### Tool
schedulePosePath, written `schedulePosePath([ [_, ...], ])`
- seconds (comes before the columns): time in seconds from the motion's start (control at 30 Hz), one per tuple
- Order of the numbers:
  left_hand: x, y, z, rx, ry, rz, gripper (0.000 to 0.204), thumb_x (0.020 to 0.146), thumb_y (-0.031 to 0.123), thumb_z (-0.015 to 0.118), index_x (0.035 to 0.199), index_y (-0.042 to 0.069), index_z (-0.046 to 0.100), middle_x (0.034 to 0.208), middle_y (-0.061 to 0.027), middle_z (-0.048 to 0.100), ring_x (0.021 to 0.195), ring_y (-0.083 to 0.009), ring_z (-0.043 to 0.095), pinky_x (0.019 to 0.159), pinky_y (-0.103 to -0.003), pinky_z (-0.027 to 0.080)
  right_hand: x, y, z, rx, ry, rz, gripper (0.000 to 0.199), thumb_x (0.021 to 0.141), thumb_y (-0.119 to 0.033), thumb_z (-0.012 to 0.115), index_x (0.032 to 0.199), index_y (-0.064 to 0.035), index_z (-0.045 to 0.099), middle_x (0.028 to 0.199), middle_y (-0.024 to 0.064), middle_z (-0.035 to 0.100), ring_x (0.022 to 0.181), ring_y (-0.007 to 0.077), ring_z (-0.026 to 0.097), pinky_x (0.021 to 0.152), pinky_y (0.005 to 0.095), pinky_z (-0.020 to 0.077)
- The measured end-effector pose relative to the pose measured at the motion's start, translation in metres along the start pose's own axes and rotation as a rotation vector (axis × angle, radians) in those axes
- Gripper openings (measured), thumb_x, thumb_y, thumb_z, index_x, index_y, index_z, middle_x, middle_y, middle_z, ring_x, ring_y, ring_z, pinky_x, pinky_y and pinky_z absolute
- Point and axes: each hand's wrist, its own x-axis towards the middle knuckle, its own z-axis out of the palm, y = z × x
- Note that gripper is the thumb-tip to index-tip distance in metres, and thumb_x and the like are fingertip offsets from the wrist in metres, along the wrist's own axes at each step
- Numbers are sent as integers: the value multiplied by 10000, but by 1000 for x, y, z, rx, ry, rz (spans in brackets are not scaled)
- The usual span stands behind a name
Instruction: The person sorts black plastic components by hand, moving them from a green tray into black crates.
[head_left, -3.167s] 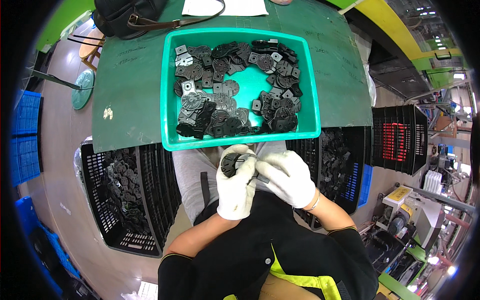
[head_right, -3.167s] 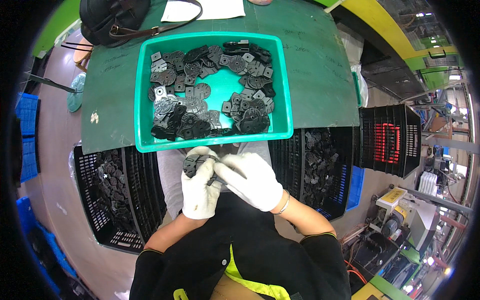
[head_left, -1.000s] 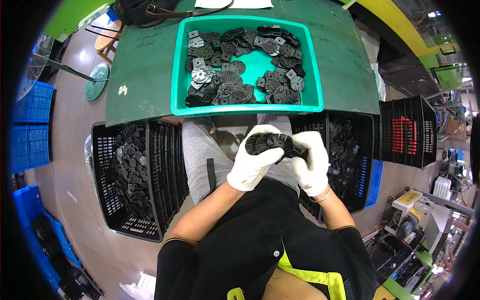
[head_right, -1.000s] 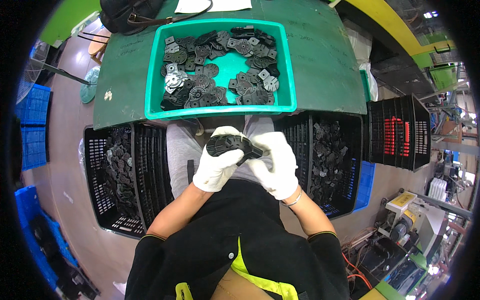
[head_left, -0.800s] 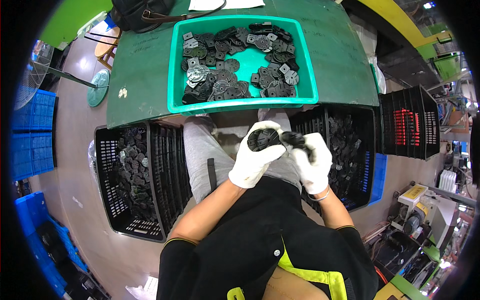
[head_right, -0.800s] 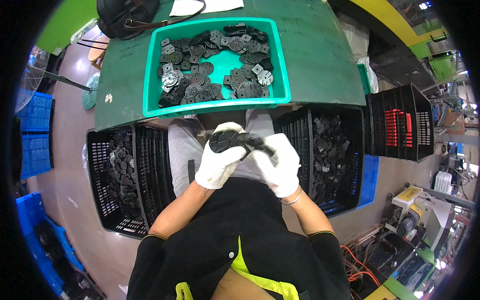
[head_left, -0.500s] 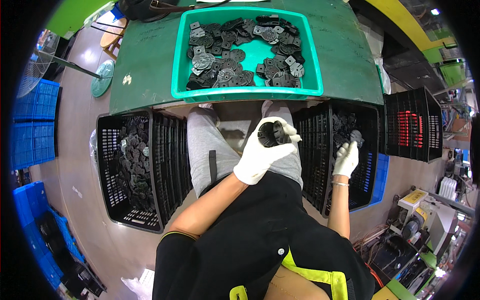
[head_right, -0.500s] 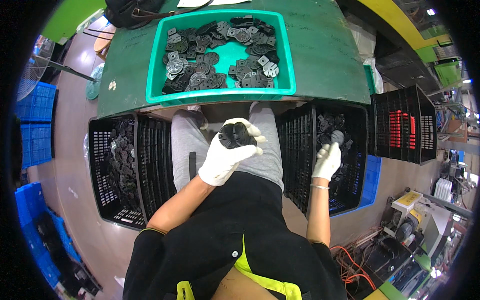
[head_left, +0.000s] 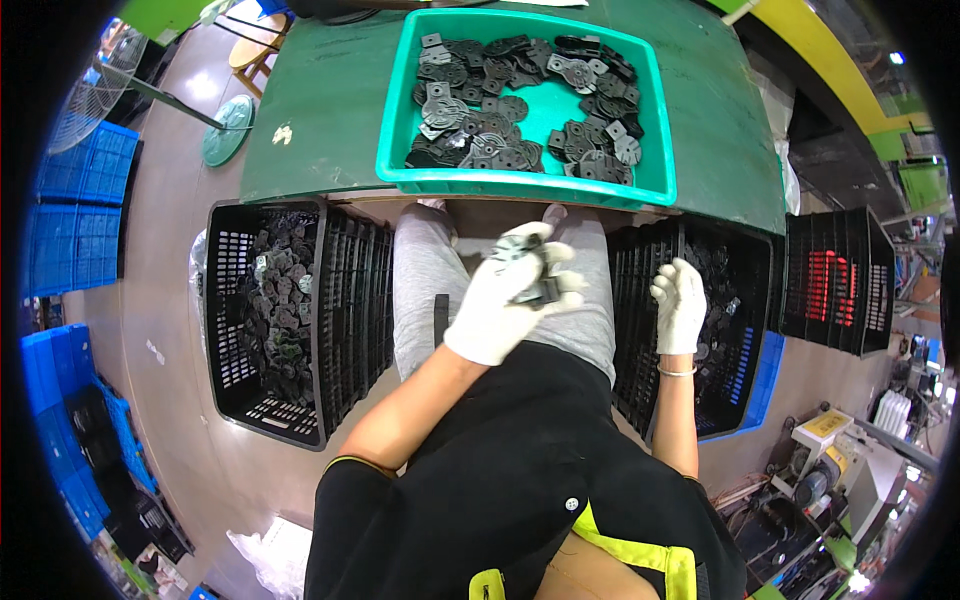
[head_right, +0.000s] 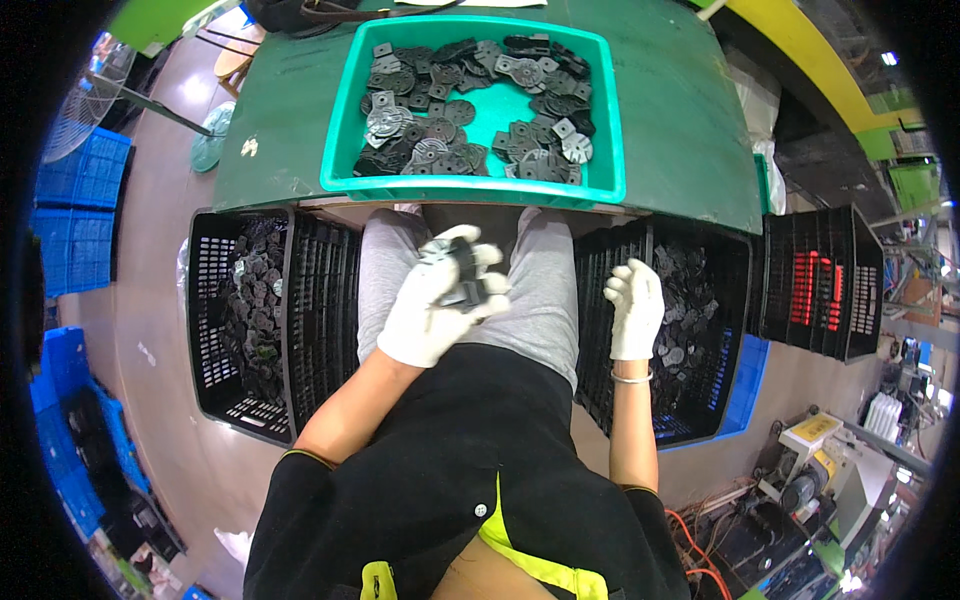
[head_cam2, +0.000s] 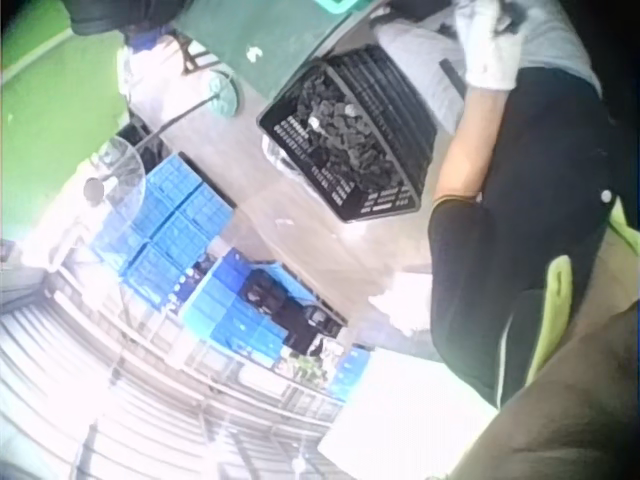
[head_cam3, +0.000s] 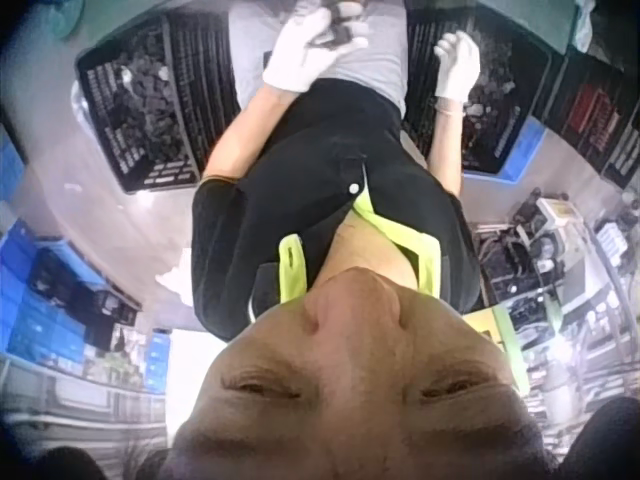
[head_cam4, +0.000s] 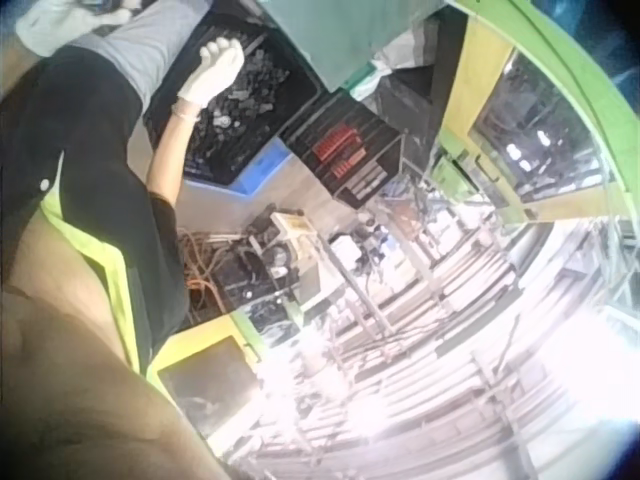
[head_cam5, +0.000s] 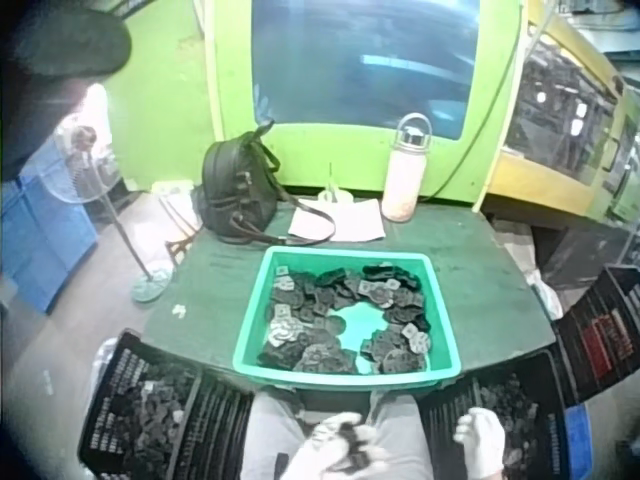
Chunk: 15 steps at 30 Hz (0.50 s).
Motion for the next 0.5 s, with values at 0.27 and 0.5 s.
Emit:
schedulePosePath([
  [0.27, -87, 132, -117, 339, 523, 593, 456, 811, 165, 693, 1209, 68, 492, 1079, -123, 586, 932, -223, 581, 778, -377, 507, 20, -77, 160, -861, -633, -616, 134, 869, -83, 574, 985, -27, 608, 896, 109, 639, 782, 229, 629, 718, 307, 493],
  [0.5, -151, 204, -179, 1466, 1575, 719, 711, 848, 331, 676, 1378, -15, 351, 1403, -203, 401, 1267, -297, 422, 1060, -366, 329, 73, -57, 242, -1355, -956, -427, 245, 835, -273, 605, 933, -50, 599, 888, 153, 607, 822, 327, 598, 693, 375, 481],
])
